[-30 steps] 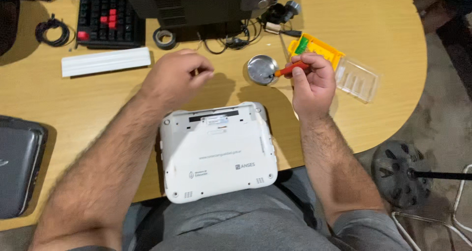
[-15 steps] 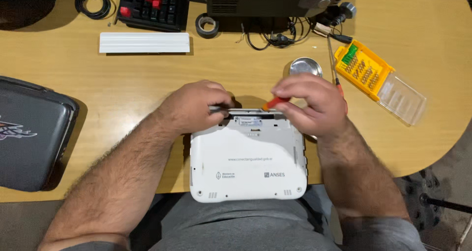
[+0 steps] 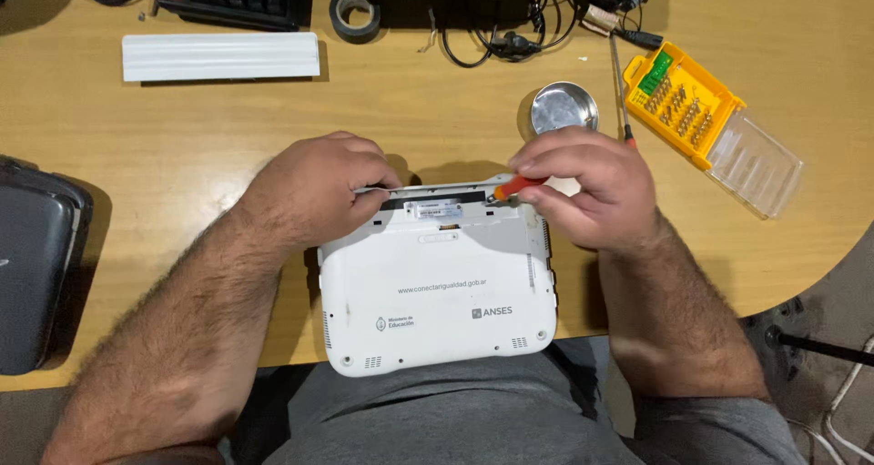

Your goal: The person removes a sticker and unscrews a metal bracket from the back of a white electronic device using a screwdriver. They place the screws into a small metal dish and set the bracket aside on the table.

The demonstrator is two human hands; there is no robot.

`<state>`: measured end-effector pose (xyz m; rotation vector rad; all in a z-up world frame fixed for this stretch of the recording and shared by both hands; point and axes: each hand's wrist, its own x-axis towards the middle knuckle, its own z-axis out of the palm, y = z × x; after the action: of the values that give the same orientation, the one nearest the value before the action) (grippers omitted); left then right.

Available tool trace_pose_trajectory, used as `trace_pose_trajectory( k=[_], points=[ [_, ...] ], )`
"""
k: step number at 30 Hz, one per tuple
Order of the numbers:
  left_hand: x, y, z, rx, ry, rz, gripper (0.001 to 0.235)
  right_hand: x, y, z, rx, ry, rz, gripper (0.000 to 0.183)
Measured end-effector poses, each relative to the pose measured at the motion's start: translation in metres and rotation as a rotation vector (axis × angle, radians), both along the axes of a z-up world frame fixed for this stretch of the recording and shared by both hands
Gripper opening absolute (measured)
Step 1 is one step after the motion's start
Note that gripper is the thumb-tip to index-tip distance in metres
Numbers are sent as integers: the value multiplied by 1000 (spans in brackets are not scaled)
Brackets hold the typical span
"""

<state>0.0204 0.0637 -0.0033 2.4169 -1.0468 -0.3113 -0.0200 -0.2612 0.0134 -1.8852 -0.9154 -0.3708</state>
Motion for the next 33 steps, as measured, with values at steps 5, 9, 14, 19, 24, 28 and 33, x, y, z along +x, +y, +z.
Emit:
trace_pose_trajectory(
  k=[5,9,14,19,24,28,33],
  points=[
    [2,-1,-10,-53,-64,-14,11,-1,13,4,-4,19,41,12],
    [-1,-2,-9,-33,-114,-15,11,-2,14,-4,-29,-34,-5,13],
    [-1,-2,-15,-50,-107,-4,11,-5,26,-4,-50,-45,-11,14],
    [0,-3,-13,-61,-104,-1,10,-6,30,-2,-85,-71,-34,13],
    [0,-4,-9,-53,-85,2,10,-5,30,-2,-69,-68,-8,13],
    [-2,-4,-4,-44,-75,0,10,-6,33,-1,-35,-61,43,11],
    [-3,-6,-6,-43,-83,11,12,-6,34,0,-32,-32,114,14]
  ],
)
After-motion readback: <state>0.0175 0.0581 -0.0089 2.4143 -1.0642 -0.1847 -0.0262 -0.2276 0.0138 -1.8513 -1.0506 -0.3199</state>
